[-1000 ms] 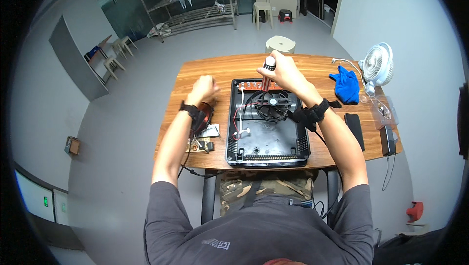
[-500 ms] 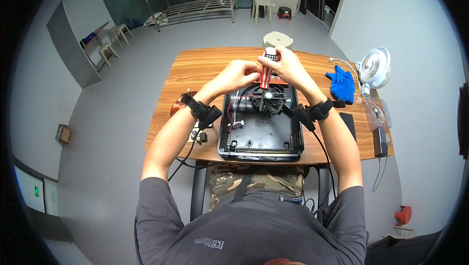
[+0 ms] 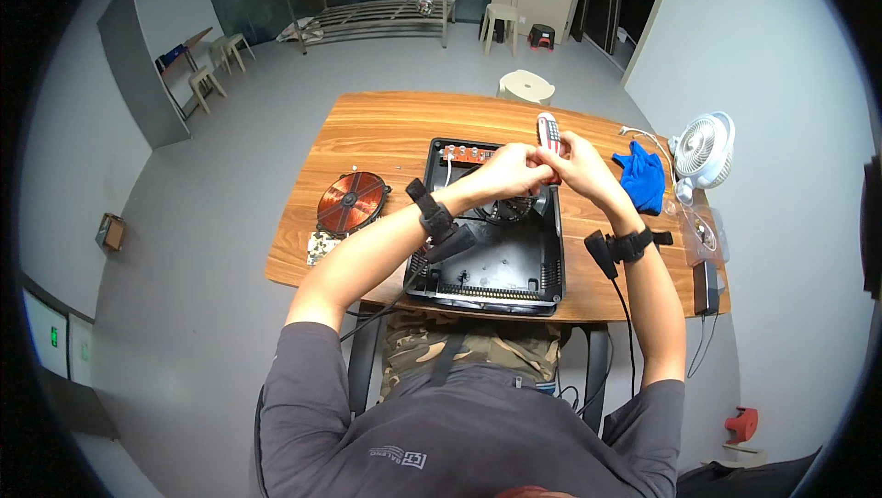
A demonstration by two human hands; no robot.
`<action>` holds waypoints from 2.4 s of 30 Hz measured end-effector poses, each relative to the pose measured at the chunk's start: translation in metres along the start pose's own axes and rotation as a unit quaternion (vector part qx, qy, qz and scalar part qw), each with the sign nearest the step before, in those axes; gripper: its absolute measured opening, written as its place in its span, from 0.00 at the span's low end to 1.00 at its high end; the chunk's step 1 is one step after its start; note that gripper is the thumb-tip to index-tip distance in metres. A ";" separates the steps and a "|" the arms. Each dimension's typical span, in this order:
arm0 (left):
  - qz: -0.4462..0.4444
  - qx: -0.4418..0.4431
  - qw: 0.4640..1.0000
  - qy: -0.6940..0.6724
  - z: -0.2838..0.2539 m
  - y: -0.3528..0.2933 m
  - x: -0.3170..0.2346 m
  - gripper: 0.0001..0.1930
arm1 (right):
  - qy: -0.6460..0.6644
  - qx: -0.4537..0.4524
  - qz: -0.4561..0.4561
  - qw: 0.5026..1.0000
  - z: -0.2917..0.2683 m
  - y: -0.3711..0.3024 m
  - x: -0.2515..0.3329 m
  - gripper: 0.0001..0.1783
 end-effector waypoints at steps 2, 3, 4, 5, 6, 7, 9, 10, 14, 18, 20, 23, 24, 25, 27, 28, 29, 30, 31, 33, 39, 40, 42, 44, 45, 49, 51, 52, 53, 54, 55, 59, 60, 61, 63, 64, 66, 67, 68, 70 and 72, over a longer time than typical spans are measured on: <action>0.025 0.002 1.000 0.003 0.011 0.001 -0.003 0.15 | -0.027 0.020 0.023 0.999 -0.005 -0.005 -0.011 0.25; 0.008 0.008 0.997 0.080 0.010 0.002 -0.005 0.14 | -0.012 0.023 0.036 0.999 -0.009 -0.008 -0.021 0.25; -0.014 0.013 0.987 0.157 0.009 0.001 -0.005 0.14 | 0.007 0.028 0.049 0.998 -0.008 -0.013 -0.025 0.24; 0.060 -0.022 0.965 0.254 0.002 0.002 0.001 0.14 | -0.064 -0.005 0.061 0.996 -0.013 -0.022 -0.018 0.23; 0.074 -0.026 0.960 0.267 -0.010 -0.001 0.006 0.14 | -0.062 0.000 0.074 0.995 -0.014 -0.019 -0.029 0.23; 0.046 -0.024 0.963 0.265 -0.022 -0.004 0.007 0.13 | -0.060 0.002 0.093 0.994 -0.021 -0.022 -0.053 0.22; 0.026 -0.016 0.952 0.304 -0.064 -0.012 0.027 0.12 | -0.087 0.002 0.147 0.985 -0.028 -0.030 -0.084 0.19; 0.036 -0.012 0.937 0.346 -0.091 -0.018 0.047 0.10 | -0.078 0.019 0.159 0.984 -0.026 -0.032 -0.096 0.19; -0.077 -0.007 0.912 0.402 -0.158 -0.057 0.085 0.07 | -0.064 0.052 0.190 0.978 -0.013 -0.035 -0.140 0.19; -0.137 -0.012 0.882 0.451 -0.186 -0.083 0.117 0.07 | -0.097 0.069 0.202 0.972 0.007 -0.025 -0.160 0.23; -0.176 -0.001 0.874 0.452 -0.186 -0.090 0.118 0.07 | -0.135 0.065 0.196 0.969 0.014 -0.026 -0.154 0.24; -0.196 -0.018 0.864 0.463 -0.194 -0.098 0.121 0.07 | -0.123 0.097 0.236 0.959 0.017 -0.023 -0.151 0.24; -0.196 -0.025 0.863 0.464 -0.199 -0.100 0.123 0.07 | -0.128 0.094 0.231 0.960 0.019 -0.021 -0.157 0.25; -0.205 -0.017 0.865 0.458 -0.203 -0.101 0.126 0.07 | -0.134 0.091 0.224 0.961 0.021 -0.019 -0.156 0.25; -0.215 -0.009 0.859 0.466 -0.207 -0.102 0.132 0.07 | -0.134 0.087 0.226 0.961 0.022 -0.019 -0.155 0.27; -0.218 -0.003 0.855 0.470 -0.208 -0.101 0.134 0.07 | -0.136 0.078 0.223 0.962 0.023 -0.019 -0.161 0.27; -0.218 0.004 0.850 0.479 -0.209 -0.101 0.136 0.08 | -0.138 0.069 0.221 0.963 0.023 -0.018 -0.169 0.28; -0.218 0.012 0.845 0.488 -0.210 -0.100 0.138 0.08 | -0.140 0.060 0.219 0.964 0.023 -0.018 -0.175 0.28; -0.220 0.019 0.839 0.497 -0.211 -0.103 0.139 0.09 | -0.152 0.076 0.226 0.959 0.023 -0.016 -0.168 0.28; -0.223 0.028 0.848 0.480 -0.215 -0.108 0.140 0.10 | -0.144 0.070 0.216 0.963 0.024 -0.016 -0.166 0.28; -0.230 0.031 0.839 0.491 -0.221 -0.116 0.149 0.10 | -0.138 0.049 0.199 0.969 0.026 -0.013 -0.176 0.33; -0.234 0.038 0.841 0.486 -0.222 -0.117 0.149 0.10 | -0.134 0.054 0.201 0.969 0.025 -0.012 -0.172 0.33; -0.240 0.043 0.847 0.472 -0.222 -0.120 0.149 0.09 | -0.127 0.065 0.204 0.969 0.021 -0.012 -0.164 0.34; -0.243 0.036 0.856 0.454 -0.223 -0.123 0.148 0.08 | -0.122 0.061 0.212 0.968 0.020 -0.011 -0.163 0.33; -0.241 0.033 0.858 0.453 -0.223 -0.124 0.148 0.08 | -0.114 0.064 0.227 0.965 0.017 -0.011 -0.163 0.33; -0.227 0.016 0.865 0.447 -0.221 -0.128 0.149 0.08 | -0.115 0.049 0.237 0.963 0.011 -0.010 -0.163 0.35; -0.221 0.016 0.865 0.449 -0.220 -0.127 0.147 0.07 | -0.164 0.011 0.215 0.963 0.008 -0.010 -0.166 0.34; -0.221 0.018 0.865 0.451 -0.219 -0.126 0.147 0.07 | -0.167 0.001 0.204 0.965 0.005 -0.010 -0.159 0.33; -0.221 0.020 0.864 0.452 -0.218 -0.124 0.146 0.06 | -0.170 -0.008 0.193 0.966 0.002 -0.010 -0.151 0.32; -0.216 0.020 0.862 0.458 -0.216 -0.123 0.146 0.07 | -0.173 -0.018 0.183 0.968 0.000 -0.010 -0.145 0.31; -0.210 0.021 0.860 0.464 -0.212 -0.120 0.143 0.07 | -0.189 -0.040 0.161 0.968 0.000 -0.011 -0.139 0.28; -0.263 0.033 0.830 0.491 -0.202 -0.106 0.146 0.09 | -0.194 -0.062 0.119 0.972 -0.003 -0.012 -0.119 0.26; -0.278 0.038 0.821 0.498 -0.201 -0.103 0.149 0.09 | -0.192 -0.067 0.110 0.973 -0.001 -0.012 -0.119 0.26; -0.301 0.031 0.808 0.506 -0.197 -0.100 0.149 0.10 | -0.190 -0.072 0.103 0.974 0.000 -0.012 -0.116 0.25; -0.304 0.026 0.805 0.508 -0.196 -0.096 0.151 0.09 | -0.187 -0.064 0.110 0.974 -0.001 -0.014 -0.110 0.25; -0.306 0.026 0.803 0.510 -0.194 -0.096 0.149 0.09 | -0.184 -0.060 0.114 0.974 0.000 -0.015 -0.107 0.24; -0.308 0.028 0.802 0.510 -0.193 -0.094 0.144 0.08 | -0.183 -0.062 0.106 0.975 -0.001 -0.018 -0.104 0.24; -0.309 0.029 0.802 0.511 -0.192 -0.093 0.140 0.08 | -0.182 -0.066 0.098 0.976 -0.001 -0.019 -0.103 0.24; -0.310 0.021 0.802 0.510 -0.194 -0.092 0.140 0.08 | -0.181 -0.071 0.090 0.977 -0.002 -0.020 -0.101 0.23; -0.310 0.004 0.803 0.509 -0.201 -0.089 0.142 0.08 | -0.169 -0.065 0.076 0.980 0.002 -0.020 -0.094 0.22; -0.309 0.005 0.809 0.500 -0.204 -0.084 0.148 0.07 | -0.152 -0.064 0.050 0.985 0.006 -0.021 -0.095 0.20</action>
Point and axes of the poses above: each hand's wrist, its own y-axis towards the middle knuckle, its own z-axis out of the palm, x = y × z, the point moved 2 cm from there along y, towards the middle knuckle, and after that the axes turned 7 degrees about x, right-handed, at the moved point
